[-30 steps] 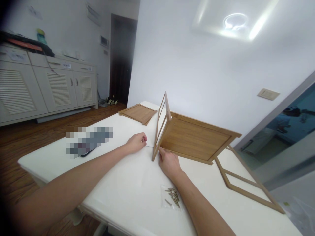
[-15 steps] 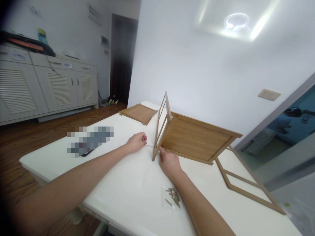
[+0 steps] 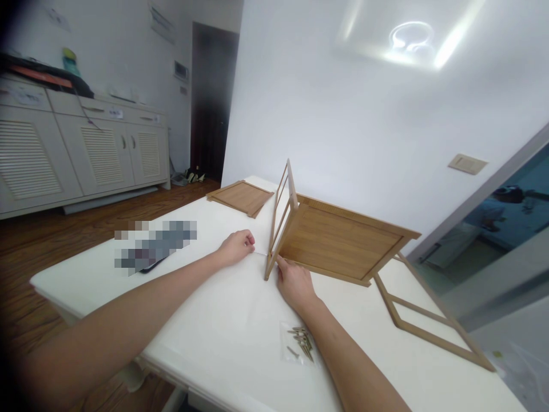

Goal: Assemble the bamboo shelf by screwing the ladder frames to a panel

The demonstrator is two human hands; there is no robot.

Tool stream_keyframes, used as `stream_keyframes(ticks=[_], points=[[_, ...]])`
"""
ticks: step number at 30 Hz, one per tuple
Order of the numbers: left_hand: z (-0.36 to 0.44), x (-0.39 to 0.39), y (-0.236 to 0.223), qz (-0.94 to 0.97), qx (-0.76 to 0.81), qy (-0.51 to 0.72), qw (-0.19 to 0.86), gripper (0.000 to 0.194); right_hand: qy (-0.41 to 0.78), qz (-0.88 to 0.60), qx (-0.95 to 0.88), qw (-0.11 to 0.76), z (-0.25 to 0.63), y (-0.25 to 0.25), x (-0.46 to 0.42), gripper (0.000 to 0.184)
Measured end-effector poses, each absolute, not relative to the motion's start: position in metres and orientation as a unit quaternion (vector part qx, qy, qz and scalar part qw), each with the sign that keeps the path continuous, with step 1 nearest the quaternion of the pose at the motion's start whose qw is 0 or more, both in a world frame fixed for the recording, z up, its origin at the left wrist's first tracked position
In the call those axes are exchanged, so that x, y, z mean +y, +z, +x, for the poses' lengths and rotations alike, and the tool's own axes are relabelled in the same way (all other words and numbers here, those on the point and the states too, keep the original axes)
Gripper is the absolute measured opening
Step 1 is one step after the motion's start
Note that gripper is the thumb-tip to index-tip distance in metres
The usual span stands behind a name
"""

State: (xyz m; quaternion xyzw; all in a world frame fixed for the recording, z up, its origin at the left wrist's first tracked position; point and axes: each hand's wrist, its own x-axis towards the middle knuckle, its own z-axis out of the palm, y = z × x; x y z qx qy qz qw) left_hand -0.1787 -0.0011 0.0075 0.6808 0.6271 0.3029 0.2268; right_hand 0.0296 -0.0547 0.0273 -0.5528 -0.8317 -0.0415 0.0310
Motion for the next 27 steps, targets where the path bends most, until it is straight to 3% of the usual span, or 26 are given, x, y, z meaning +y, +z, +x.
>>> stream_keyframes(ticks=[27], points=[[-0.1805, 0.001, 0.0019, 0.675, 0.603, 0.348, 0.244, 0.013, -0.043, -0.552, -0.832, 0.044, 0.03, 0.026, -0.0548, 0.052]])
